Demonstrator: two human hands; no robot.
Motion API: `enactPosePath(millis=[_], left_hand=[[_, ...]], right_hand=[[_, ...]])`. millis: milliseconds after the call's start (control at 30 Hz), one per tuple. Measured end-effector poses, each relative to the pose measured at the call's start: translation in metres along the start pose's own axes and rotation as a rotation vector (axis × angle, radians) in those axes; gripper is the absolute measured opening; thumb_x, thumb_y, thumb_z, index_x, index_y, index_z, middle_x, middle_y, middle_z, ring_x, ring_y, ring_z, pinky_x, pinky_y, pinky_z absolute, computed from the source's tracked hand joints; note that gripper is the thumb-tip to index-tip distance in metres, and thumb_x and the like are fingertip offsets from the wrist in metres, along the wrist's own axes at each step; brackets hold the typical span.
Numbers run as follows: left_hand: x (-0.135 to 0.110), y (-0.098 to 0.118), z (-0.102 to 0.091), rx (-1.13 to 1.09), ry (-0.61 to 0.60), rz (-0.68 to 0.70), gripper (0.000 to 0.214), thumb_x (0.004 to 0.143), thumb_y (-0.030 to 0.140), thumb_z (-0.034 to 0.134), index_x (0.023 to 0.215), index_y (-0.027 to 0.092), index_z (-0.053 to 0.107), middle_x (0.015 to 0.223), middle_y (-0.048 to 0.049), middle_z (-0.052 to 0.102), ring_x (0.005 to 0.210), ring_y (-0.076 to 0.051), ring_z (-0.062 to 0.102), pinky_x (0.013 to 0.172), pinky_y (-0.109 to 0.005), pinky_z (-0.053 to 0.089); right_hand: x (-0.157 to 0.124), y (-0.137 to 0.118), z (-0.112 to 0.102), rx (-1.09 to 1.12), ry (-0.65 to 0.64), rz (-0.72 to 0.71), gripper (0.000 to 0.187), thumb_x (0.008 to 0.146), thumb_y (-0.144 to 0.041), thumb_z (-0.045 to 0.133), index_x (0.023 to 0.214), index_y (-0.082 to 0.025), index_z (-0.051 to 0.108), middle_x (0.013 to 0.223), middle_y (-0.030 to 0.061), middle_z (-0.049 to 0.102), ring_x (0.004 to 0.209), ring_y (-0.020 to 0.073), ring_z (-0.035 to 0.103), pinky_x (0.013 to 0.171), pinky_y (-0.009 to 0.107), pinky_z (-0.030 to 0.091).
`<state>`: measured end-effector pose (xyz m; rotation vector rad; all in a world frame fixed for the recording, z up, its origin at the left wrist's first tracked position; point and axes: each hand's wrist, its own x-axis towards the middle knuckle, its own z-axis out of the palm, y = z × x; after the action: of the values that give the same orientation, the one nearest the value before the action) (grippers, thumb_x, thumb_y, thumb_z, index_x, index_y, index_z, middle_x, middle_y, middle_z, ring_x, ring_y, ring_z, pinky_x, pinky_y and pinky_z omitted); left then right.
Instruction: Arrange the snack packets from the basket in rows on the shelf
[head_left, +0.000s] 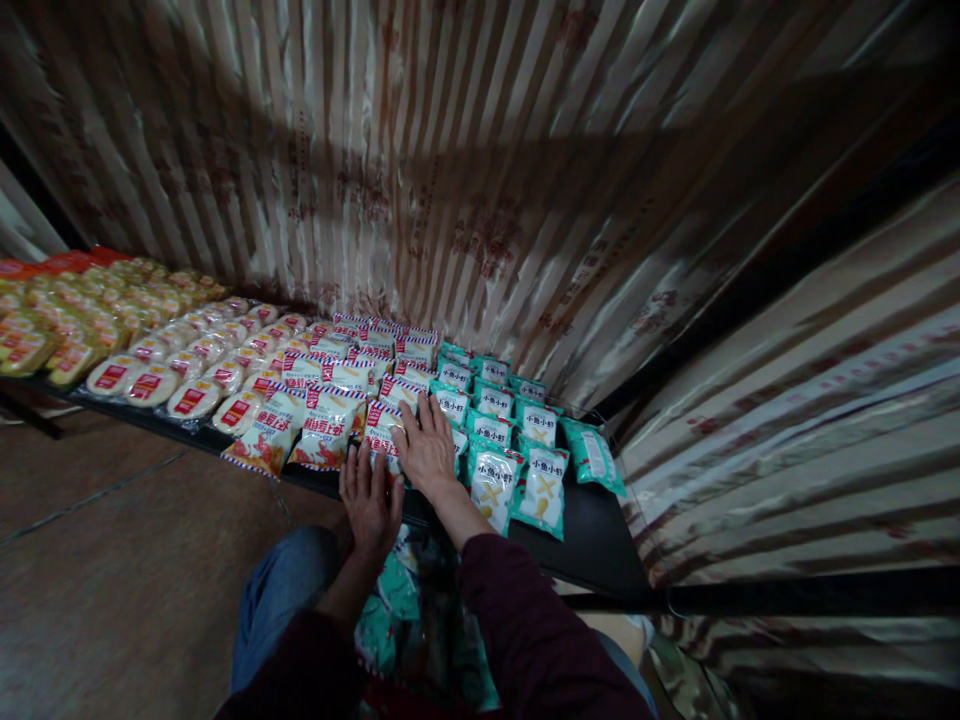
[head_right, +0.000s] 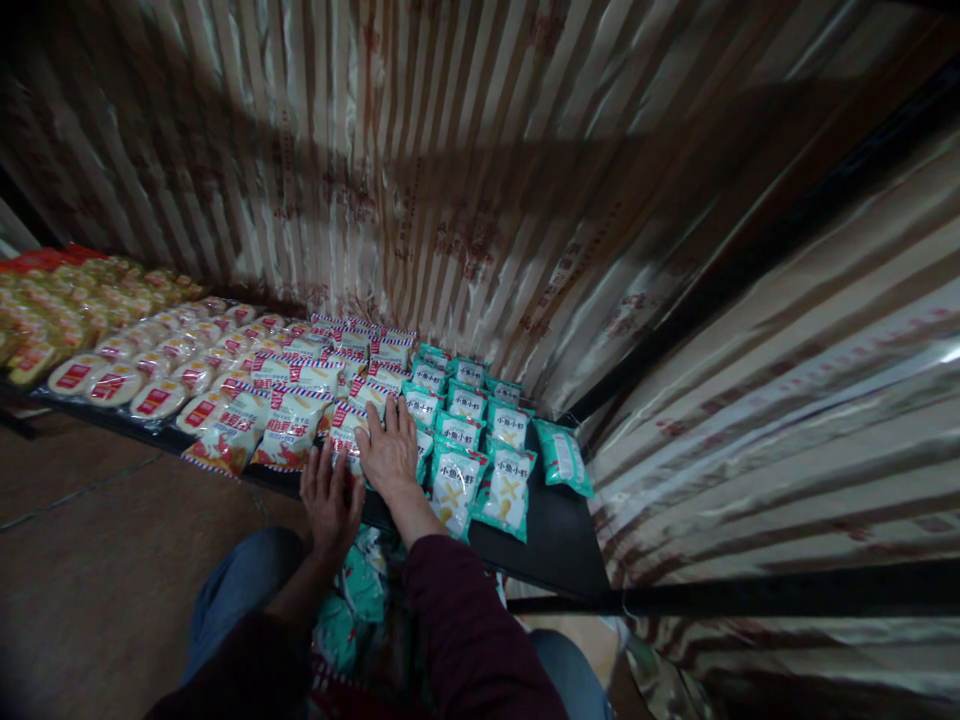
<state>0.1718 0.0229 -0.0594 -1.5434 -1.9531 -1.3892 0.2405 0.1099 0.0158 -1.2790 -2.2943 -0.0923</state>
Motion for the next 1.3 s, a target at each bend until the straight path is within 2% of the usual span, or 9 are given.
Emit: enactPosePath(millis=[167, 367, 600, 867, 1300], left_hand=[[-0.001, 0.001, -0.002, 0.021, -0.004, -0.010, 0.062, 0.085, 0.029, 0.053, 0.142, 0.019, 0.031, 0.147, -0.0158, 0.032, 0.140, -0.031, 0.020, 0.109, -0.053, 0.023], [0.001, 0.002, -0.005, -0.002, -0.019, -0.013, 0.058, 0.084, 0.027, 0.054, 0.138, 0.017, 0.037, 0.147, -0.0162, 0.032, 0.139, -0.031, 0.021, 0.109, -0.051, 0.022], [0.001, -0.003, -0.001, -0.025, 0.020, 0.007, 0.057, 0.083, 0.021, 0.054, 0.138, 0.016, 0.037, 0.145, -0.0180, 0.035, 0.138, -0.029, 0.025, 0.108, -0.049, 0.026], [0.005, 0.000, -0.004, 0.007, -0.017, 0.021, 0.055, 0.083, 0.019, 0.053, 0.136, 0.015, 0.039, 0.144, -0.0194, 0.037, 0.138, -0.030, 0.026, 0.108, -0.050, 0.027], [0.004, -0.001, -0.002, 0.005, -0.037, 0.020, 0.057, 0.084, 0.022, 0.053, 0.139, 0.018, 0.037, 0.147, -0.0142, 0.035, 0.139, -0.028, 0.024, 0.110, -0.049, 0.023]], right_hand=[[-0.004, 0.000, -0.006, 0.006, 0.030, -0.048, 0.047, 0.092, -0.040, 0.043, 0.135, -0.021, 0.045, 0.148, 0.0122, 0.033, 0.140, 0.0263, 0.021, 0.109, 0.047, 0.026], [-0.020, 0.004, -0.016, -0.012, 0.063, -0.032, 0.044, 0.093, -0.030, 0.041, 0.135, -0.017, 0.044, 0.148, 0.0118, 0.034, 0.140, 0.0247, 0.020, 0.110, 0.045, 0.025], [-0.037, 0.013, -0.013, -0.022, -0.002, 0.004, 0.050, 0.089, -0.023, 0.043, 0.138, -0.012, 0.040, 0.143, 0.0125, 0.041, 0.139, 0.0249, 0.023, 0.112, 0.046, 0.021], [-0.039, 0.016, -0.010, 0.000, 0.002, -0.005, 0.054, 0.085, -0.018, 0.044, 0.138, -0.009, 0.039, 0.143, 0.0134, 0.041, 0.138, 0.0237, 0.024, 0.113, 0.046, 0.019], [-0.039, 0.015, -0.010, 0.008, 0.005, -0.023, 0.053, 0.085, -0.019, 0.043, 0.137, -0.009, 0.040, 0.142, 0.0139, 0.042, 0.137, 0.0242, 0.027, 0.113, 0.047, 0.019]])
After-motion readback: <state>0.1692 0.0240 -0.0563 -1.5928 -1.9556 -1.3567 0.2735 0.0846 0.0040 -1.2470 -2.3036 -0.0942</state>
